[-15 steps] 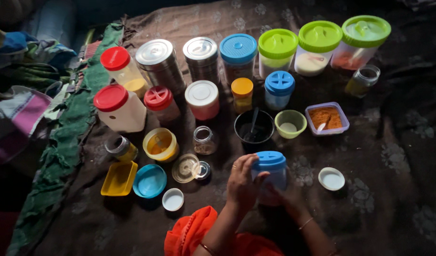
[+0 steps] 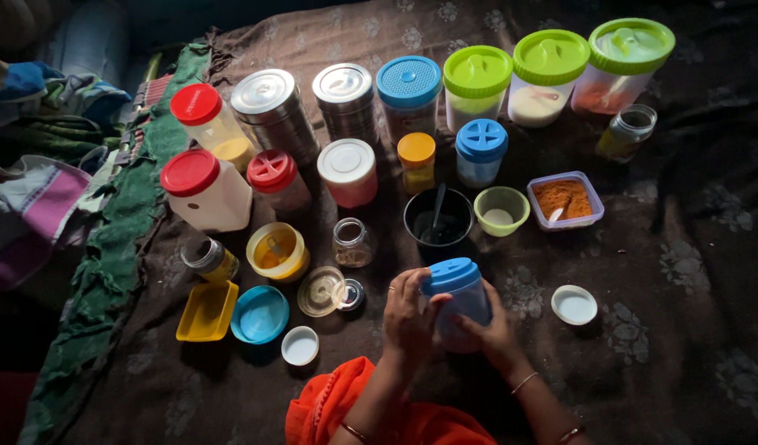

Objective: The person sits on a cloth-covered floor and systematically closes various plastic and glass containers with different colored lids. They pick up each container, align and screw on the lid, then place it back among the others.

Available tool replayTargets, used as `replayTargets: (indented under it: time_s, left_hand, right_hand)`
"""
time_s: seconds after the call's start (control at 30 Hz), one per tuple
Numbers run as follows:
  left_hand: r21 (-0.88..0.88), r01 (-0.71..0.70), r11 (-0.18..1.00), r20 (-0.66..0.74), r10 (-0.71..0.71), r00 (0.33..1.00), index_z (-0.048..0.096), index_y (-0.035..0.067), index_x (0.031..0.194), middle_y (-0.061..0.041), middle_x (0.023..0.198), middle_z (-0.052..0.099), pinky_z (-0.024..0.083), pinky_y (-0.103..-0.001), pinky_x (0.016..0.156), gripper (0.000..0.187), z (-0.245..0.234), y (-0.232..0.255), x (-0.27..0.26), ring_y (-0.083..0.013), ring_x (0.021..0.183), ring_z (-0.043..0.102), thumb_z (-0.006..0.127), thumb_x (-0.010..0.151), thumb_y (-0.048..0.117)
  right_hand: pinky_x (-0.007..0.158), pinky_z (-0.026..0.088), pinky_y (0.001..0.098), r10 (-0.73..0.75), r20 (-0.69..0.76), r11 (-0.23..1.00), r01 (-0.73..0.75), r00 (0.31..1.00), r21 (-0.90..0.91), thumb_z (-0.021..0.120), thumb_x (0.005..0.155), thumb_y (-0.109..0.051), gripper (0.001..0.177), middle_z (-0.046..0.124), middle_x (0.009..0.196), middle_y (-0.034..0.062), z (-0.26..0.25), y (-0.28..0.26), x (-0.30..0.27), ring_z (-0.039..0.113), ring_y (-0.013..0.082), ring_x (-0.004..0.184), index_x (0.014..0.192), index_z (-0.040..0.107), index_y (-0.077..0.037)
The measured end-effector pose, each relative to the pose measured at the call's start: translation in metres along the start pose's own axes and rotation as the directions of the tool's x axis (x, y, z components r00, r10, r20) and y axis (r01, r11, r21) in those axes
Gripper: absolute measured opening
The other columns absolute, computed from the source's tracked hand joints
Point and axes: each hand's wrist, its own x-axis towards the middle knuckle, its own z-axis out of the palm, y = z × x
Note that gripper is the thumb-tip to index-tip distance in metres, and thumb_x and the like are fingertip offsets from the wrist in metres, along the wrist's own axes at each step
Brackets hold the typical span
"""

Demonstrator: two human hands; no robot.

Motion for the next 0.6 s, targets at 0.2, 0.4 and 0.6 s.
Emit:
replayTargets:
  time_s: [0.2,0.4,0.6]
  left_hand:
    - [0.012,0.003,1.000,-0.002,-0.003,1.000,0.055,0.008,0.132,-0.015,0.132,0.063,0.060,-0.043,0.091,0.055,-0.002,-0.005,-0.008,-0.0342,0.119,0.065,0.063,0.098,0.051]
    - [-0.137,0.111,0.984,0.027,-0.109,0.994,0.045,0.008,0.139,-0.017,0.136,0.065,0.067,-0.036,0.079,0.054,-0.005,-0.002,-0.008,-0.0344,0.107,0.075,0.055,0.102,0.046]
    - [-0.116,0.291,0.950,0.113,-0.278,0.954,0.049,0.011,0.145,-0.017,0.133,0.066,0.064,-0.041,0.083,0.049,-0.022,0.007,0.005,-0.0316,0.101,0.077,0.059,0.101,0.029]
  right_hand:
    - [0.102,0.054,0.0449,-0.031,0.028,0.999,0.032,0.999,-0.026,0.081,0.070,-0.051,0.103,0.064,0.137,0.0196,0.001,-0.012,-0.003,0.065,0.0320,0.124,0.157,0.035,-0.018]
    - [0.097,0.059,0.0444,-0.077,0.040,0.956,0.085,0.996,-0.280,0.078,0.069,-0.055,0.104,0.059,0.140,0.0176,0.002,-0.025,-0.016,0.067,0.0309,0.120,0.157,0.033,-0.022]
    - [0.102,0.052,0.0482,-0.258,0.028,0.892,0.250,0.966,-0.377,0.090,0.062,-0.051,0.112,0.057,0.143,0.0182,0.007,-0.033,-0.022,0.062,0.0337,0.126,0.154,0.036,-0.018]
